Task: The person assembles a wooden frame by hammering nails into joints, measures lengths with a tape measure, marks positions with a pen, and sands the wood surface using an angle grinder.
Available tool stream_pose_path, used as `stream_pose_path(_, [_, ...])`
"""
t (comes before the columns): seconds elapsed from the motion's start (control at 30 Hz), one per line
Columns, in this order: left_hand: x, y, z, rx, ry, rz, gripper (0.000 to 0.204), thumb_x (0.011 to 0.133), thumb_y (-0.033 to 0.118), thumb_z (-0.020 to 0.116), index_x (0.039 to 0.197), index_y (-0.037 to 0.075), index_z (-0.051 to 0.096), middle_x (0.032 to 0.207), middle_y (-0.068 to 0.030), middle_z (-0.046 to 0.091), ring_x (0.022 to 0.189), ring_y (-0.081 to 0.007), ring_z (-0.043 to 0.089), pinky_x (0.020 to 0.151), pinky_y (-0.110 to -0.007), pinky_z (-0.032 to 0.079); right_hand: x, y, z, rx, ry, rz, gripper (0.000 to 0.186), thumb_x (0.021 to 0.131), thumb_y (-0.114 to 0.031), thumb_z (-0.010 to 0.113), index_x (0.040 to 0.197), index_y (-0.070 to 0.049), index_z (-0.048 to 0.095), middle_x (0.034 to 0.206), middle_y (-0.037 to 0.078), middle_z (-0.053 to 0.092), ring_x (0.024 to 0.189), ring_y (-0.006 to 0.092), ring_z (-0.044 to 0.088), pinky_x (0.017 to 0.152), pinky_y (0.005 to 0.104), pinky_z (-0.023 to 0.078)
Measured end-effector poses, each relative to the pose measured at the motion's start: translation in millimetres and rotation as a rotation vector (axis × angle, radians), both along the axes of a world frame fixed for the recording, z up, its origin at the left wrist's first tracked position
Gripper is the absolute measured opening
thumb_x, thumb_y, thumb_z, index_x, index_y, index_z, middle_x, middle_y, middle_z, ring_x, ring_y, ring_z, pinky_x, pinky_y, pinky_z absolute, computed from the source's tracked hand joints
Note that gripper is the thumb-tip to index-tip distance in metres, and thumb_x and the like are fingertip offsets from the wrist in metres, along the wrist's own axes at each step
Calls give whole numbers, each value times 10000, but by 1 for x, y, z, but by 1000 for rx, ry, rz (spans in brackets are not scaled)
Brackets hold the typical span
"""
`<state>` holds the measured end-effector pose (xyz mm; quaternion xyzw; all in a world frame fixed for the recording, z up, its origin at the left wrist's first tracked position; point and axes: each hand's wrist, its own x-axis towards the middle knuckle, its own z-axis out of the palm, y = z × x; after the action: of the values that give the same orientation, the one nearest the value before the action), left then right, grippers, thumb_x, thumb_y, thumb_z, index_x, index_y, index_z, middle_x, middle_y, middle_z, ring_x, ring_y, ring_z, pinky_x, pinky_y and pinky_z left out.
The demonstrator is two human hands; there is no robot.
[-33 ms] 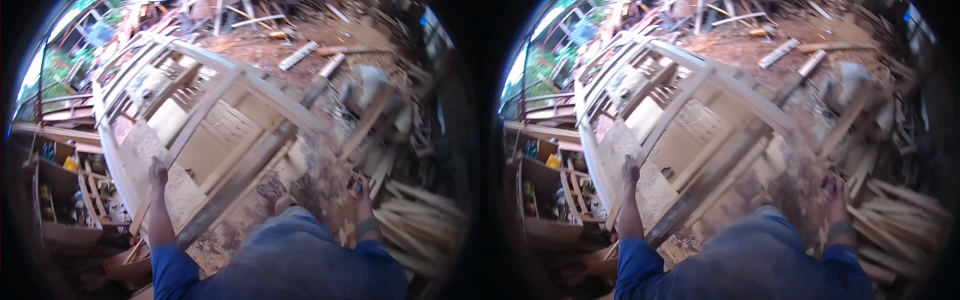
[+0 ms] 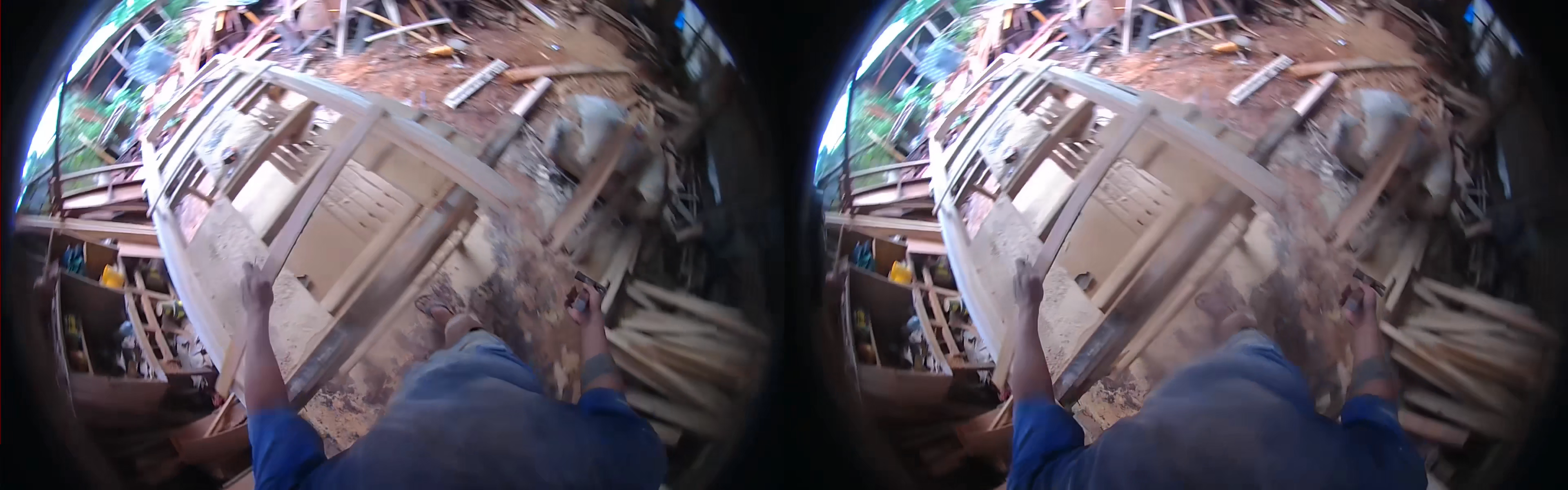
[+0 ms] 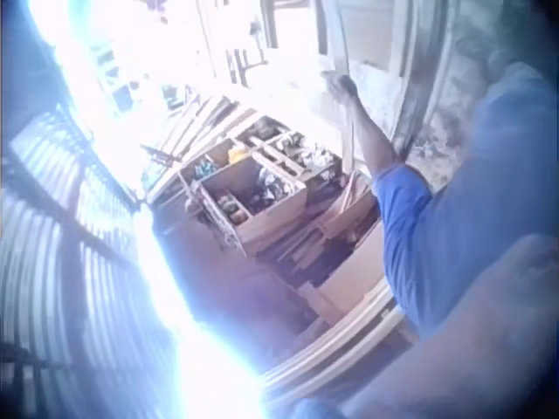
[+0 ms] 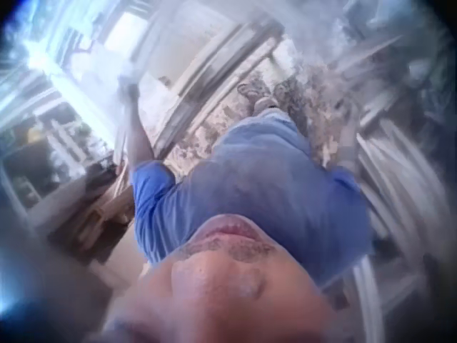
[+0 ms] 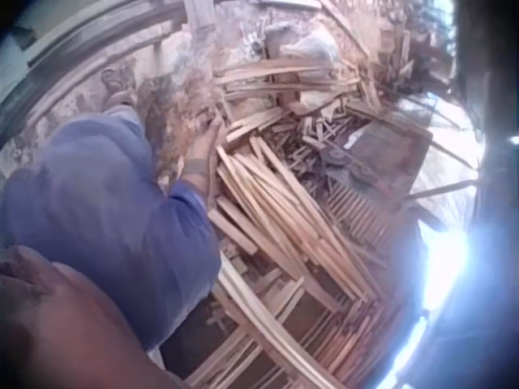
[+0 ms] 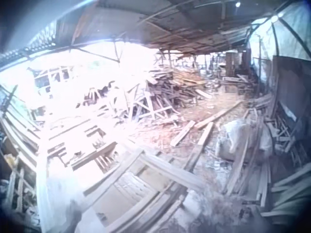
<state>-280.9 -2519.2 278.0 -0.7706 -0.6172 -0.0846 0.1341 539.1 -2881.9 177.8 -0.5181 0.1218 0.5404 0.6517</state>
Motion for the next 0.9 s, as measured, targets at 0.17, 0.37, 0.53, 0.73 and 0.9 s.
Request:
stream_pose_path(0.17, [97,-143,69,-158,-334,275,198,983,148,435,1004,8,572,1028,-273,600,768,-435,634,672,-558,483,-22,-133,-19,-176,77,-313,139,863,-269,605,818,-139,584,791,61,603,751,244,592,719,392,479])
stream_pose_path(0.37, [139,-214,84,-225,-350,140,241,1036,223,368,1041,14,489,846,-303,651,788,-491,629,673,-611,440,-44,-144,-11,-112,195,-409,120,883,-241,605,849,-126,596,804,67,586,749,246,573,738,397,492])
stream_pose_path(0.53, [151,-211,83,-320,-384,245,265,1043,261,354,1041,12,444,752,-318,644,753,-524,620,689,-629,428,-62,-66,49,136,169,-219,148,927,-233,624,849,-108,630,750,47,643,735,241,635,752,420,531])
stream_pose_path(0.73, [165,-199,70,-251,-401,257,254,1040,258,353,1046,21,444,771,-319,649,780,-541,615,714,-636,422,-70,5,125,206,-44,173,211,944,-255,599,820,-86,629,715,65,642,671,232,653,668,442,561])
stream_pose_path(0.9, [172,-195,64,-281,-395,311,219,1033,248,377,1041,43,454,787,-311,648,796,-546,602,718,-633,412,-45,29,165,50,-316,449,171,941,-209,583,908,-41,579,717,68,601,601,206,623,561,372,545])
